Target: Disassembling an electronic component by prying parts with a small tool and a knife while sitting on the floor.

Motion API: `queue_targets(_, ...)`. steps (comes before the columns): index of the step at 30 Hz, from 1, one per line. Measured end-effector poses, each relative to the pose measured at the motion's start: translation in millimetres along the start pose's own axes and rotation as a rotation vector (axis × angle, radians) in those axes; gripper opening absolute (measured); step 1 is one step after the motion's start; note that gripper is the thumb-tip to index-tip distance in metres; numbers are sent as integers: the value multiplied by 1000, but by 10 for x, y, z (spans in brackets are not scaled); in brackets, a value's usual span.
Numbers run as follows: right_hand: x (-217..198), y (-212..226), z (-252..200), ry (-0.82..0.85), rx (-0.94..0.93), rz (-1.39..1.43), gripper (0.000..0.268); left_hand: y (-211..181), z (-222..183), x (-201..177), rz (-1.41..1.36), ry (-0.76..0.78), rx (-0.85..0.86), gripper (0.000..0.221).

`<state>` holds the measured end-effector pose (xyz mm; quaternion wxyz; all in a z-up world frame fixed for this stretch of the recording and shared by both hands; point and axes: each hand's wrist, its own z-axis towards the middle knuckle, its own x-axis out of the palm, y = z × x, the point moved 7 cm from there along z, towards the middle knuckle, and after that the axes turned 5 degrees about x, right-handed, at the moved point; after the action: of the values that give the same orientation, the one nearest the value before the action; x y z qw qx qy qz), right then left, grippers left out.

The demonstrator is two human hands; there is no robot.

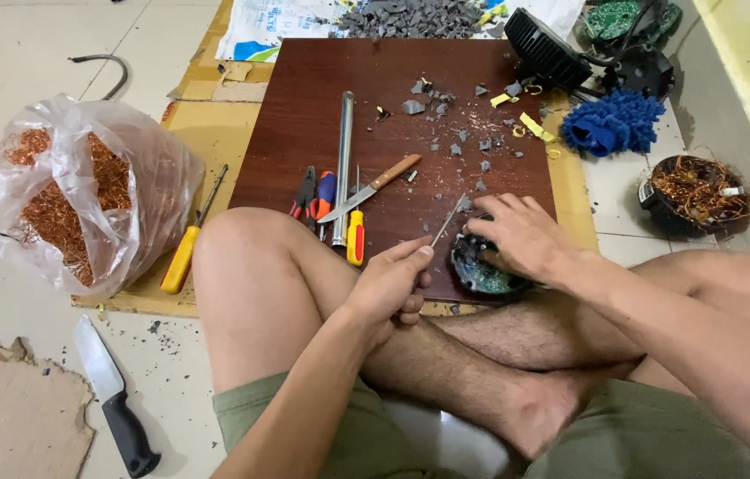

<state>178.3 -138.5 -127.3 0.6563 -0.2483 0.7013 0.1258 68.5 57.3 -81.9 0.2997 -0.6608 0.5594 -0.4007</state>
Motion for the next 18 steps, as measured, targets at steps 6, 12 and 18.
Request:
queue_targets(6,298,-19,74,-61,-18,-69,34,-21,-1,4,-41,0,-14,53)
queue_targets(12,310,-309,230,67,207,356,31,-21,-17,-5,-77,-11,-18,52)
queue_targets(18,1,-1152,361,-79,767,743,71,49,26,-3,-83,-25,-4,52)
